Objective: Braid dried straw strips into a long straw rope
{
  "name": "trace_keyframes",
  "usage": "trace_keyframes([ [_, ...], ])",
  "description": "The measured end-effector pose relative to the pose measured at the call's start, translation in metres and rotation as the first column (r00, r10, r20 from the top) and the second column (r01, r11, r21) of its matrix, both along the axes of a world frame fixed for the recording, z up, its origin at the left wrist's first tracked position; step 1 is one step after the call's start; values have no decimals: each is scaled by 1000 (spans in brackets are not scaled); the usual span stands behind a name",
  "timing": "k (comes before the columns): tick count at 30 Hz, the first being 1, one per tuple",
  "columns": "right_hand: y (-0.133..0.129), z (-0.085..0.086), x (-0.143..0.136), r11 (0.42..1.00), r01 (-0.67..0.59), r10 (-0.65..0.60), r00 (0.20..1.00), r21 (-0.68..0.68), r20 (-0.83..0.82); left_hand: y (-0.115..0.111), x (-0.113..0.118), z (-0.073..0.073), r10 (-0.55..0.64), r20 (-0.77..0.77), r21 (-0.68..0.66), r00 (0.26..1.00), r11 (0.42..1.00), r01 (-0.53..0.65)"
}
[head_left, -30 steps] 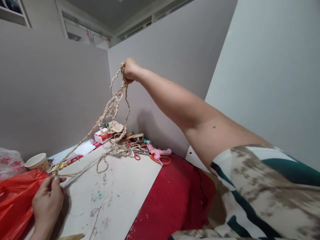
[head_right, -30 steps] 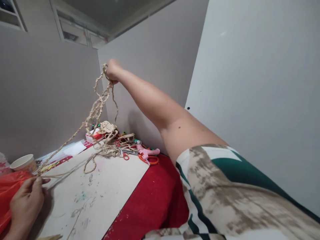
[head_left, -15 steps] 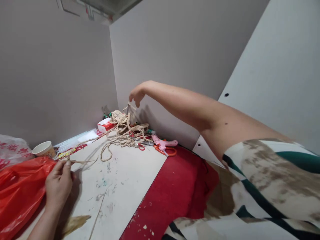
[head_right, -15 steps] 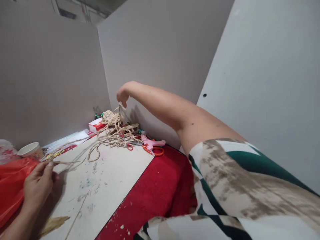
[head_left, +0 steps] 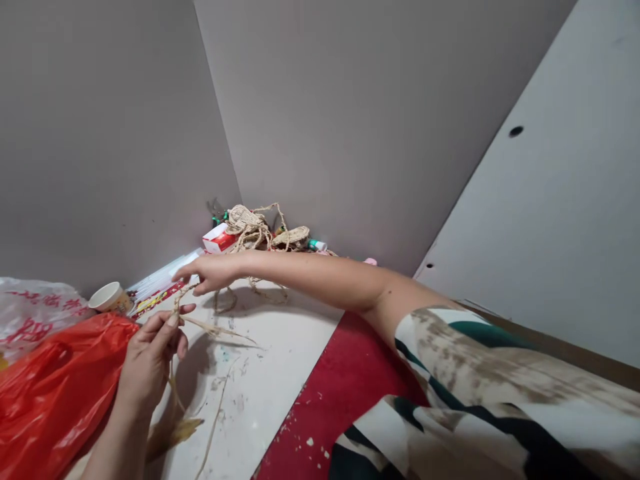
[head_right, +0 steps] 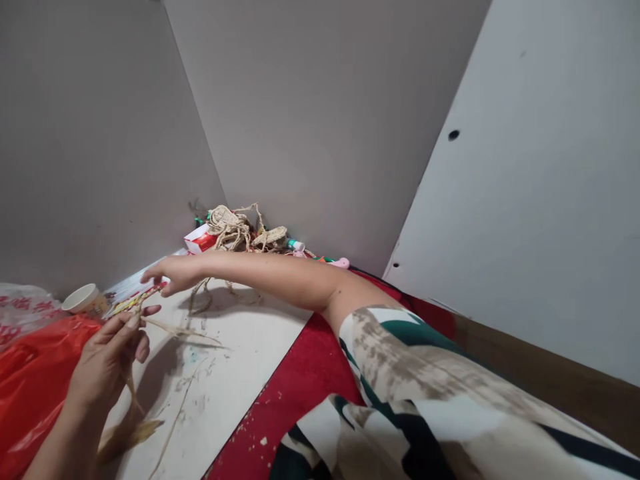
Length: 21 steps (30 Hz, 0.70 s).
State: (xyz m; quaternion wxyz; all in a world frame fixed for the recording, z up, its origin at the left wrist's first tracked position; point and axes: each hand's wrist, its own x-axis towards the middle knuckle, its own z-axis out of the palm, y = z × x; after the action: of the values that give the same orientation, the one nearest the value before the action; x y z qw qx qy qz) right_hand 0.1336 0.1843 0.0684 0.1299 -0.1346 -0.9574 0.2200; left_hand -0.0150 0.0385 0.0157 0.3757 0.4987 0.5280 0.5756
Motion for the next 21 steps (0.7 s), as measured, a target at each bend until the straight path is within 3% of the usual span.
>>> trace_keyframes([
  [3,9,-13,-3,998,-30,31,999,-58,22,-6,3,11,-14,76,-72,997,997,20],
  [7,18,-24,5,998,29,-35,996,-61,-86,-8,5,10,-30,65,-123,997,992,37],
  [9,19,-26,12,976,33,-74,980,-214,-187,-7,6,5,-50,49,-127,998,990,56],
  [11,15,-26,16,891,-38,-111,948,-453,-298,-6,9,1,-81,28,-143,996,986,84],
  [14,2,-24,19,693,-167,-171,907,-701,-385,-7,19,-4,-128,-1,-179,992,976,126],
  [18,-17,-19,19,471,-315,-110,906,-824,-409,-9,36,-6,-118,-5,-164,993,980,115],
  [21,-22,-16,22,369,-383,-62,899,-847,-434,-9,42,-8,-38,6,-98,999,994,38],
])
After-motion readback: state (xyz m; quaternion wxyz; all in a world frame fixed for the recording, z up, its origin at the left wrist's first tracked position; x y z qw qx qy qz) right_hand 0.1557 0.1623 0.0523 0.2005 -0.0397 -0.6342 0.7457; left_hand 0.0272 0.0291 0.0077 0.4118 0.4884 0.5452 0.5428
